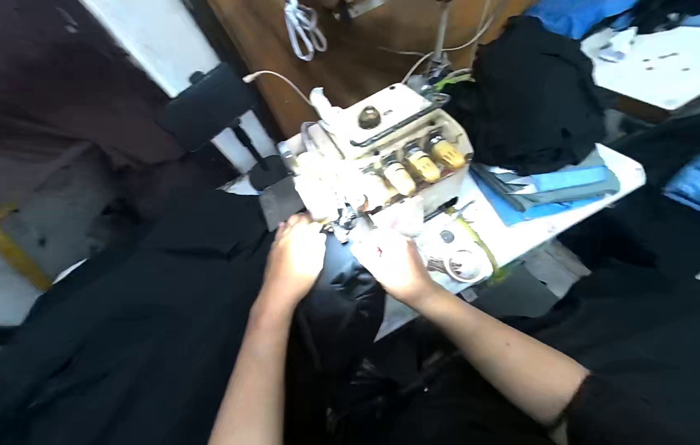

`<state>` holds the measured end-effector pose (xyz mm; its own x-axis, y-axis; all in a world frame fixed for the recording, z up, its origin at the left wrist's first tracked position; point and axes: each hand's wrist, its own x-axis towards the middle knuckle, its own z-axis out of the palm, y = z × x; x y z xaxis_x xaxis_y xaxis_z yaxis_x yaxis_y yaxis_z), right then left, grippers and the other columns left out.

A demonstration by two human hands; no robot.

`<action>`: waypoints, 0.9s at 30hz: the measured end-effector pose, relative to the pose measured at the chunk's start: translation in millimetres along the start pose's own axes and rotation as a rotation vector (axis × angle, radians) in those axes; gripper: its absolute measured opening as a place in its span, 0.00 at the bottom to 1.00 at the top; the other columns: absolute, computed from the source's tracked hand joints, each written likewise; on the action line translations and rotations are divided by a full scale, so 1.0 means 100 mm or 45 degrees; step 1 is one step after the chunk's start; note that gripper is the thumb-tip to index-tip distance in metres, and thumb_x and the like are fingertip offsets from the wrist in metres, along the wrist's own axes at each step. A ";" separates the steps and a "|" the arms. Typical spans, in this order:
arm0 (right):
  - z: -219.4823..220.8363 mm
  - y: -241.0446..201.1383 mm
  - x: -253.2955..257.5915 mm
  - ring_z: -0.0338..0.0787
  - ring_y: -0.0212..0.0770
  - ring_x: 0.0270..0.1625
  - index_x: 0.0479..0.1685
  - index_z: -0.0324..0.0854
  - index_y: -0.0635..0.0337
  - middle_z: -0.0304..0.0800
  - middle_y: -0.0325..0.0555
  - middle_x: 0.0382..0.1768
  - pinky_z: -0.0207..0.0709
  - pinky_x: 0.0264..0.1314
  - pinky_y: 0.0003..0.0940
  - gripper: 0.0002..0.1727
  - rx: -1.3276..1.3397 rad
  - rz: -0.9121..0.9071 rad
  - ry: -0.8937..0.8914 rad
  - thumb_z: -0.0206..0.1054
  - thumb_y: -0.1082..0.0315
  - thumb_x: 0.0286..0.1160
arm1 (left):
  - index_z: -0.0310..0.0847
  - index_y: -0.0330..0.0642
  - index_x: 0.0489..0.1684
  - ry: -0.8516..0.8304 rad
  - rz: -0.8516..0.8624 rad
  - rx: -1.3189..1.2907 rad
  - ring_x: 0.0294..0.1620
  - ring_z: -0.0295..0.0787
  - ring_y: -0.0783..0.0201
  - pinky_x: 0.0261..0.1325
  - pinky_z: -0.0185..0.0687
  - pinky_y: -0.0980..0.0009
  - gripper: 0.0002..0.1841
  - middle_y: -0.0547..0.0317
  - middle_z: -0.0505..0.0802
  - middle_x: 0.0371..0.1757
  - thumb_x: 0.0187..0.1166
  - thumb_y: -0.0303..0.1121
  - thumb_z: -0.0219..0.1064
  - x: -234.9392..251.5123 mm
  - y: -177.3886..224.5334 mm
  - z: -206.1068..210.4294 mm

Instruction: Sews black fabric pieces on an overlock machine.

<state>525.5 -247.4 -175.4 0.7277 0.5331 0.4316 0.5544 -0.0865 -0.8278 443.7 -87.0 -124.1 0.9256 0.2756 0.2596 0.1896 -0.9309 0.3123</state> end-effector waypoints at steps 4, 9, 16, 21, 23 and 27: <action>-0.07 0.08 -0.04 0.82 0.36 0.28 0.32 0.86 0.68 0.83 0.47 0.26 0.77 0.33 0.34 0.11 0.134 0.103 -0.035 0.70 0.66 0.76 | 0.86 0.25 0.56 0.008 0.069 0.024 0.68 0.84 0.32 0.73 0.71 0.33 0.17 0.30 0.89 0.59 0.86 0.31 0.56 0.04 -0.07 0.04; -0.86 0.41 0.03 0.85 0.30 0.34 0.45 0.83 0.70 0.87 0.47 0.35 0.82 0.39 0.28 0.10 0.003 0.056 0.034 0.65 0.68 0.81 | 0.87 0.25 0.58 0.142 0.164 0.004 0.74 0.81 0.36 0.79 0.68 0.39 0.21 0.33 0.89 0.64 0.82 0.32 0.53 -0.04 -0.10 0.11; -2.43 0.64 1.39 0.83 0.73 0.67 0.67 0.76 0.76 0.82 0.78 0.62 0.69 0.70 0.71 0.25 -0.867 0.336 0.209 0.53 0.59 0.90 | 0.89 0.29 0.52 0.177 0.121 0.000 0.72 0.83 0.37 0.74 0.70 0.36 0.20 0.36 0.91 0.61 0.81 0.36 0.54 -0.03 -0.09 0.14; -2.43 0.72 2.15 0.78 0.78 0.73 0.63 0.80 0.76 0.81 0.80 0.65 0.63 0.72 0.78 0.29 -1.122 0.454 0.180 0.56 0.53 0.87 | 0.90 0.31 0.51 0.202 0.103 0.001 0.73 0.82 0.38 0.74 0.71 0.37 0.21 0.39 0.91 0.64 0.81 0.38 0.53 -0.03 -0.10 0.15; -2.31 0.72 2.30 0.76 0.79 0.75 0.64 0.79 0.78 0.78 0.83 0.67 0.62 0.73 0.79 0.32 -1.195 0.560 0.151 0.56 0.50 0.87 | 0.90 0.31 0.51 0.206 0.093 0.000 0.74 0.82 0.39 0.75 0.70 0.38 0.21 0.39 0.90 0.64 0.80 0.38 0.53 -0.04 -0.10 0.15; -2.19 0.79 2.45 0.72 0.80 0.78 0.70 0.74 0.78 0.75 0.82 0.72 0.60 0.74 0.80 0.29 -1.261 0.666 0.072 0.63 0.58 0.82 | 0.90 0.31 0.52 0.203 0.077 -0.002 0.75 0.81 0.39 0.77 0.69 0.39 0.21 0.39 0.90 0.66 0.80 0.37 0.54 -0.05 -0.10 0.15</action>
<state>836.1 -308.0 -56.7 0.9685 0.1982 0.1505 0.2334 -0.9334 -0.2725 442.4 -82.8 -142.0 0.8714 0.2538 0.4198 0.1345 -0.9466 0.2930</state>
